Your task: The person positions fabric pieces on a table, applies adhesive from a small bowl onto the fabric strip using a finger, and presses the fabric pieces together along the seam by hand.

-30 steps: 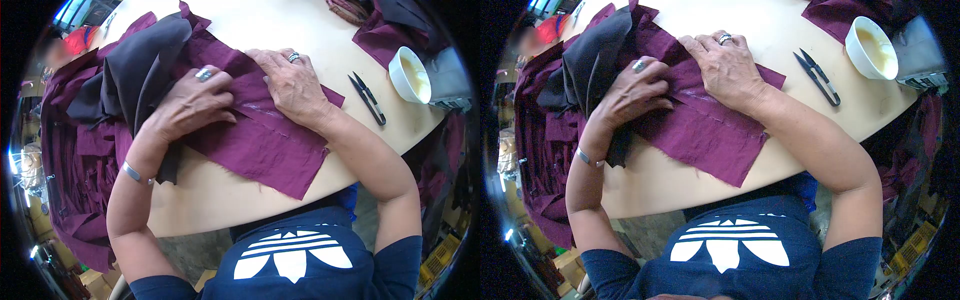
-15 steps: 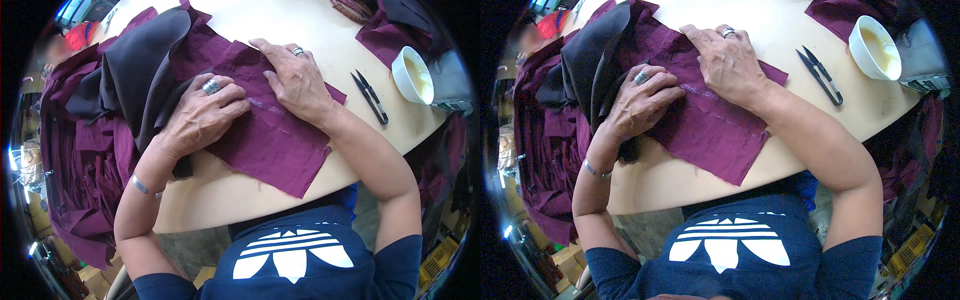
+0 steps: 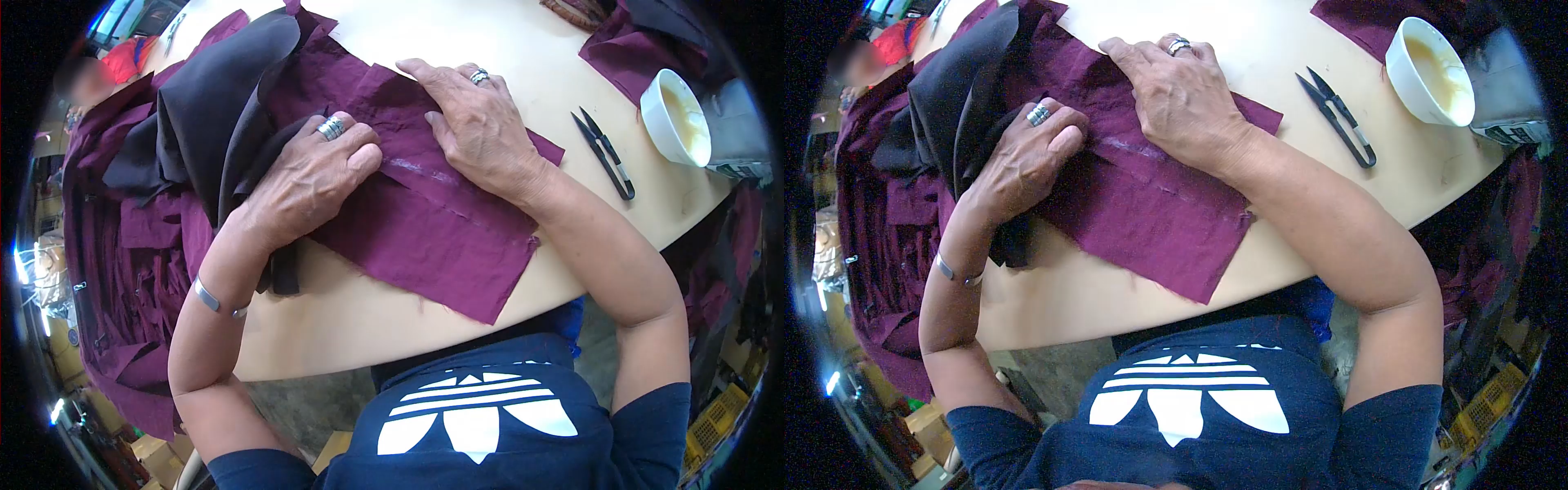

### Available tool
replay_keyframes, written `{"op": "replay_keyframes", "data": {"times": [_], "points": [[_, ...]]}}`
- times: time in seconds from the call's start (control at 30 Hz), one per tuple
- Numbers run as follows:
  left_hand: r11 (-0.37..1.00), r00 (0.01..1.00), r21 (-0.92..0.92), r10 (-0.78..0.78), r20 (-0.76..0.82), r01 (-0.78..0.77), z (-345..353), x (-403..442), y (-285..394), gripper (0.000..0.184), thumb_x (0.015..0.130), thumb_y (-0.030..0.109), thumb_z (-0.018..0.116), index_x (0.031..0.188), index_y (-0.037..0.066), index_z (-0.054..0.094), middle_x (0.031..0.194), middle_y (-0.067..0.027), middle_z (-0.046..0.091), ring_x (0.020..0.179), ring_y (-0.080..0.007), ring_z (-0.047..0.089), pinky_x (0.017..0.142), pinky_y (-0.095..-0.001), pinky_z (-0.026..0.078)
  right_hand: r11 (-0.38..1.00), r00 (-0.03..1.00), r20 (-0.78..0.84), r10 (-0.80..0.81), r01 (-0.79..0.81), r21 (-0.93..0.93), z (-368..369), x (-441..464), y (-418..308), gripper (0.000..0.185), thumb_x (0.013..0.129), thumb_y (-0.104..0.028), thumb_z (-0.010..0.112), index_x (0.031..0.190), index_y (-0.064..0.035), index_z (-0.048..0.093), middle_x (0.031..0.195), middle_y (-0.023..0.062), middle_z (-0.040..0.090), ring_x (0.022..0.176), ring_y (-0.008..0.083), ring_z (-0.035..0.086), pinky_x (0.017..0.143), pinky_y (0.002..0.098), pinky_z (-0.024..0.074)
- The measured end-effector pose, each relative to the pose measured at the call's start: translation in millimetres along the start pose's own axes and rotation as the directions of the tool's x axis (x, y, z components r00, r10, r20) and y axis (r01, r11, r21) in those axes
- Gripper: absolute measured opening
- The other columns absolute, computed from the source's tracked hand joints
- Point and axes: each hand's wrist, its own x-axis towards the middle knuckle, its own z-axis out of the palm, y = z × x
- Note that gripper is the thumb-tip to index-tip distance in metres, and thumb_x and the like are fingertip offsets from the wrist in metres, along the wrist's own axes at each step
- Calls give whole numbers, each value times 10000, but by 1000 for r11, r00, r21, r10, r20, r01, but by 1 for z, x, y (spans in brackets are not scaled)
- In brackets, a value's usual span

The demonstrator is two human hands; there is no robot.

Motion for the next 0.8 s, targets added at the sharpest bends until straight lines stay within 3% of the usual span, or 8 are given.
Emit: {"op": "replay_keyframes", "data": {"times": [0.2,0.3,0.5,0.6,0.8], "points": [[1000,1000,-14,22,-7,-22,6,-6,-4,70,787,75,502,854,68,484,855,-65,528,843,-221,535,735,-331,441,1000,1000,14,9,-9,-19,-1,0,-2,601,783,-11,565,1341,-161,400,1141,85,598,952,245,572,857,382,396],[999,999,0,33,7,-33,10,-8,-7,114,774,84,473,886,65,479,910,-84,547,840,-257,530,739,-360,452,1000,1000,-13,-10,10,-7,0,0,-1,599,781,-8,566,1337,-160,404,1143,81,598,949,241,572,861,378,392],[999,994,38,14,111,-18,5,-11,-9,140,768,95,476,906,87,496,914,-73,543,855,-248,523,751,-361,451,997,999,48,-8,4,71,-2,1,-3,590,784,23,555,1327,-158,412,1113,83,613,944,243,575,839,364,381],[1000,1000,-22,17,-26,-18,10,-16,-12,71,795,95,502,866,85,505,867,-54,524,837,-218,527,758,-330,450,996,1000,14,-26,25,80,2,2,-3,582,787,43,541,1319,-157,417,1094,88,619,938,246,579,824,364,379],[1000,999,3,16,-43,-16,13,-15,-9,63,794,96,497,855,79,503,854,-55,525,842,-214,526,759,-330,451,998,999,13,-36,35,53,2,1,-3,559,803,48,508,1314,-154,413,1099,95,611,945,246,581,823,368,376]]}}
